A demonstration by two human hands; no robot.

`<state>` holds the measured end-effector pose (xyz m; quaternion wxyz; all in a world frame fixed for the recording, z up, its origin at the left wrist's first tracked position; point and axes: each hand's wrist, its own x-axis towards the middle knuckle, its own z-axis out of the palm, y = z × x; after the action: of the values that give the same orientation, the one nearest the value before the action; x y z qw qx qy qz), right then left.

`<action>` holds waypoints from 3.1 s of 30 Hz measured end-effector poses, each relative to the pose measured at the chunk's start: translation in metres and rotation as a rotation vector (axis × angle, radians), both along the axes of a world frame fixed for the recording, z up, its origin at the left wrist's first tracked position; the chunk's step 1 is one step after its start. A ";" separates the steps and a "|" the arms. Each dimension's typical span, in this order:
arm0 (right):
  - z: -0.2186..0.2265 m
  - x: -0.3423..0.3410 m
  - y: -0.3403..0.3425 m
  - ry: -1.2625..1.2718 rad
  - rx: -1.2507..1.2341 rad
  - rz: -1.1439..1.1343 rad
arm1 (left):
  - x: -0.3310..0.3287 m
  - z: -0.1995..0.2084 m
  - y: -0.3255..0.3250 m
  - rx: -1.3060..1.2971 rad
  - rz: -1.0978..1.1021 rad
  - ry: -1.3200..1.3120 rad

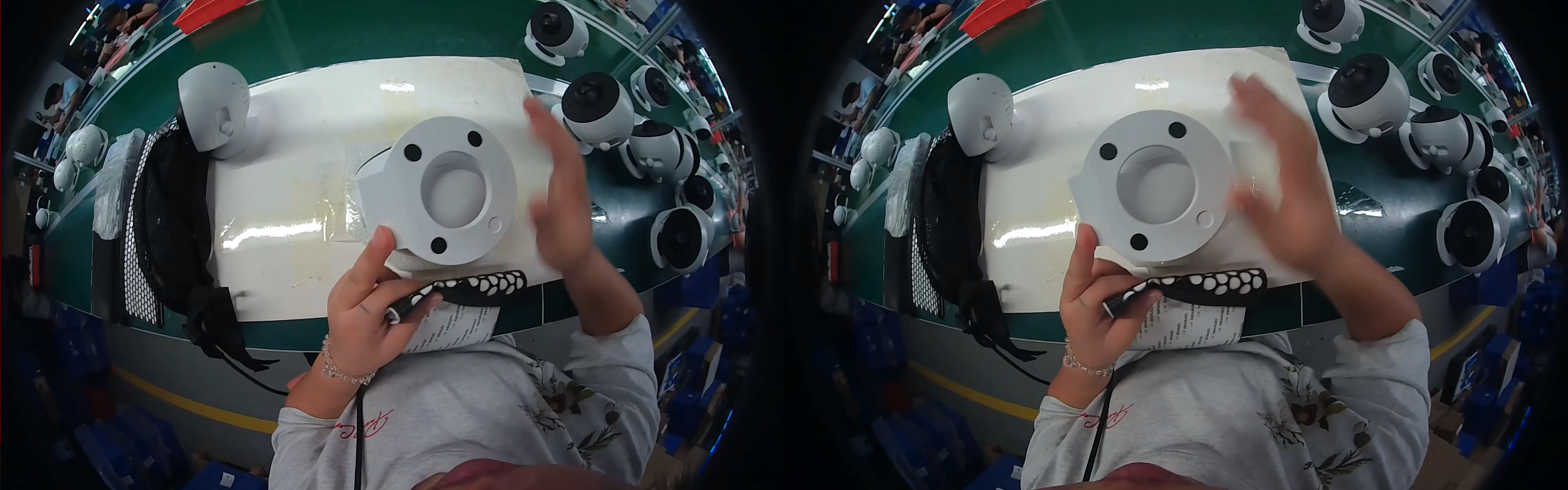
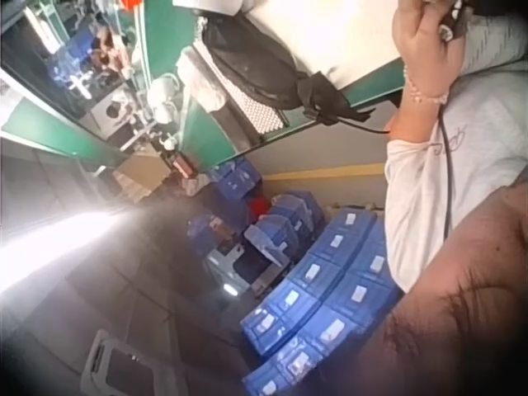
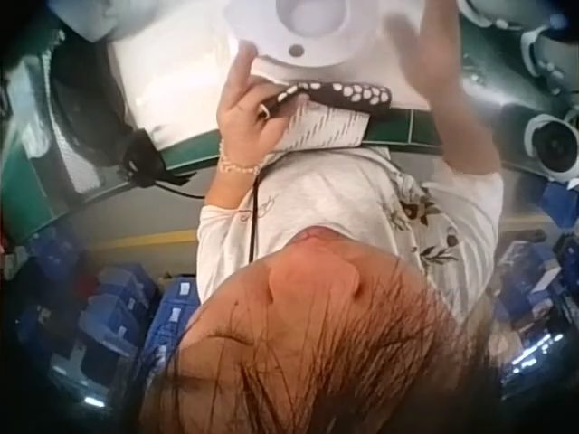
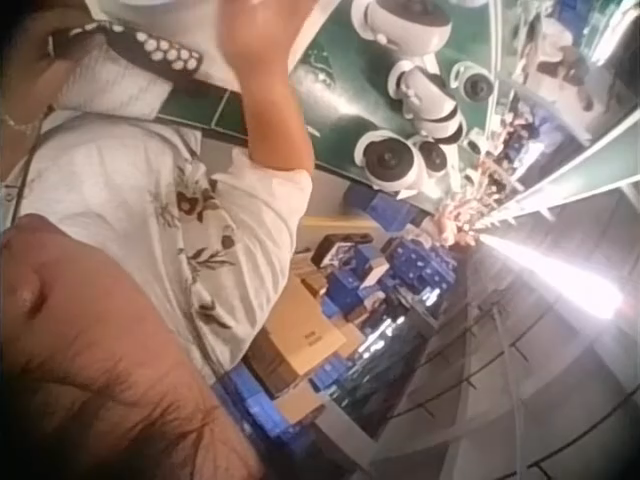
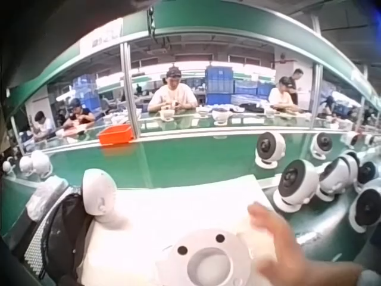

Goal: Assembling security camera components by inserting and securing parts into the white housing on an assembly line.

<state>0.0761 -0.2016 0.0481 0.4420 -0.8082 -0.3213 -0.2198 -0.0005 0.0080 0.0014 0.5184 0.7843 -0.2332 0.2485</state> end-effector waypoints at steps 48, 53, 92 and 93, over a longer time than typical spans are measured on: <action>0.051 -0.086 -0.044 0.082 -0.133 0.272 | -0.004 -0.003 0.006 0.053 -0.011 0.041; 0.088 -0.103 0.005 -0.680 0.974 0.774 | 0.001 -0.005 0.001 0.010 -0.044 0.015; -0.019 -0.087 0.009 0.019 0.108 0.196 | -0.008 -0.005 0.007 -0.319 0.034 0.116; -0.013 -0.087 0.013 0.002 0.080 0.207 | -0.007 -0.005 0.007 -0.331 0.063 0.126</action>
<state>-0.0104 -0.1890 0.0355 0.4944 -0.7527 -0.3935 -0.1849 -0.0078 0.0149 -0.0031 0.6461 0.7090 -0.1316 0.2500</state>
